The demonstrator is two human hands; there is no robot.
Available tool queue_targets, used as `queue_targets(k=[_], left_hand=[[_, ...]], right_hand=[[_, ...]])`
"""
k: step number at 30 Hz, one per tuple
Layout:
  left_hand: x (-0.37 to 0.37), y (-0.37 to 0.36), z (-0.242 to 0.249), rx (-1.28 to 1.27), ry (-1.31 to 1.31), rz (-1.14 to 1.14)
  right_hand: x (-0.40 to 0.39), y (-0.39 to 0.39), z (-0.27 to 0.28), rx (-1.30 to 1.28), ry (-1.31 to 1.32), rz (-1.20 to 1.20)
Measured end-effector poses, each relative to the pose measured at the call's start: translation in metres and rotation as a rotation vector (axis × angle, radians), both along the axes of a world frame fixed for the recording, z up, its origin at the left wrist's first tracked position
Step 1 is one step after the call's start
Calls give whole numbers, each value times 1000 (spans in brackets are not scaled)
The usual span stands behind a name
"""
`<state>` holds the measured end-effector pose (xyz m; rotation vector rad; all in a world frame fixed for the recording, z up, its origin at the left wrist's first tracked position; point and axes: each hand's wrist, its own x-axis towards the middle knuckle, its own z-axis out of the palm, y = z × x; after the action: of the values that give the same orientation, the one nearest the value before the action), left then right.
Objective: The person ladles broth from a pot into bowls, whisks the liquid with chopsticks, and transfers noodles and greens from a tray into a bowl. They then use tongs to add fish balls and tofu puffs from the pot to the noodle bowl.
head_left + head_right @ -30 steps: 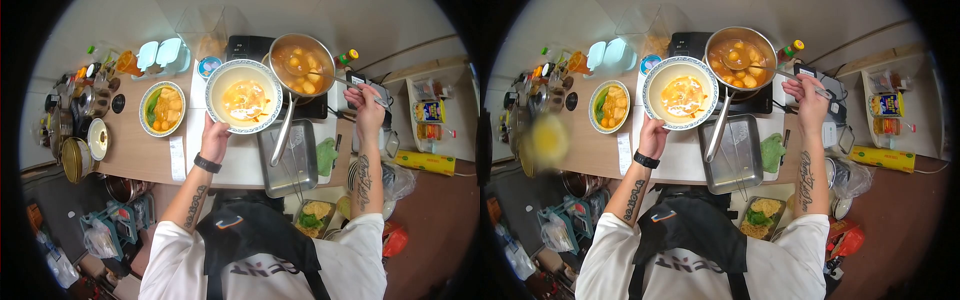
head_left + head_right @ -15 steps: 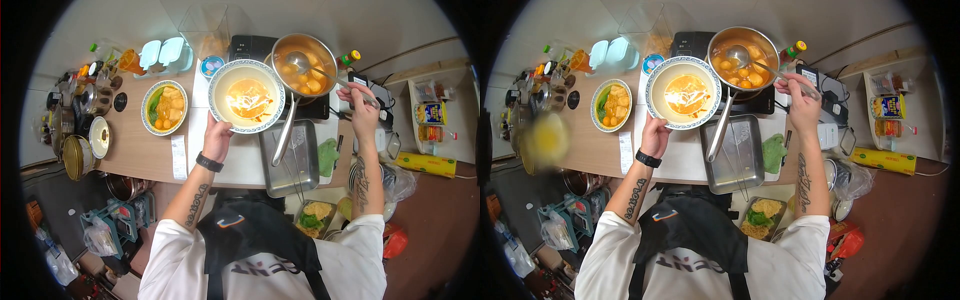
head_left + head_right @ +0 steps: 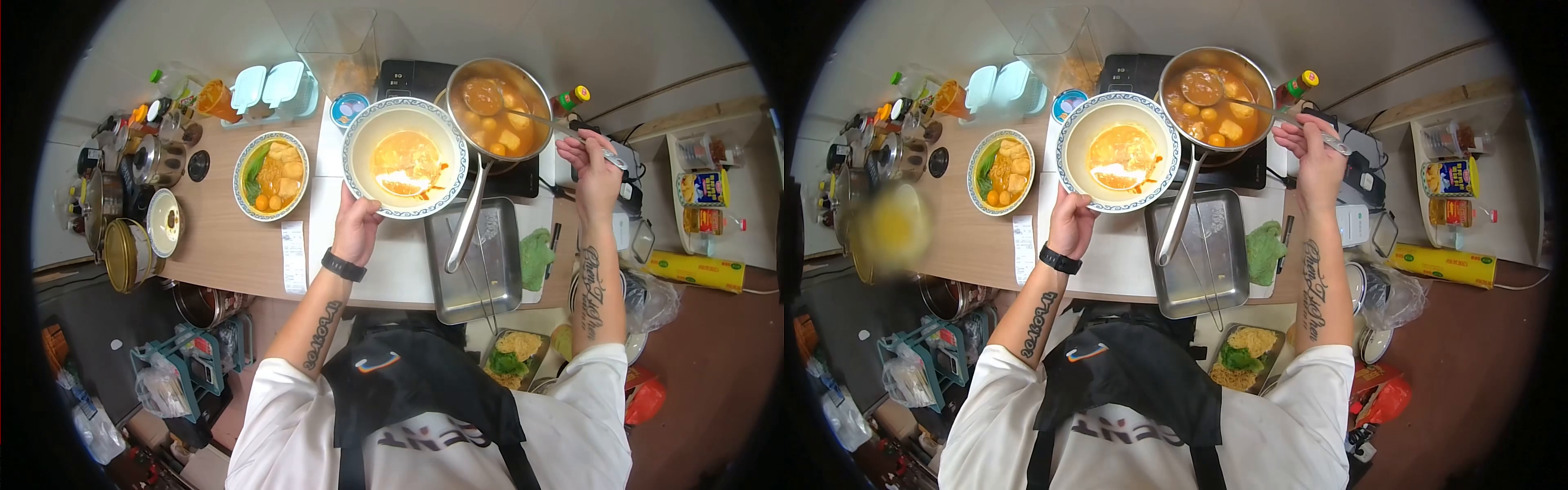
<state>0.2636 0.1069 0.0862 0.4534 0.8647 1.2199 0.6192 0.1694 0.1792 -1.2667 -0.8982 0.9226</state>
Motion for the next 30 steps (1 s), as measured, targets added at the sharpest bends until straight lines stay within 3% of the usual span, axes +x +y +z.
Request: queue_targets(k=[10, 20, 24, 26, 30], left_hand=[[-1, 1, -4, -15, 10, 2], [-4, 3, -3, 4, 50, -1], [-6, 3, -2, 6, 70, 5], [-6, 3, 0, 14, 54, 7], [-3, 4, 4, 19, 46, 16]], right_hand=[[-7, -32, 47, 78, -38, 101], [-14, -53, 33, 31, -11, 344], [-11, -58, 32, 151, -74, 440], [-7, -57, 37, 227, -315, 584], [0, -56, 38, 259, -304, 516]])
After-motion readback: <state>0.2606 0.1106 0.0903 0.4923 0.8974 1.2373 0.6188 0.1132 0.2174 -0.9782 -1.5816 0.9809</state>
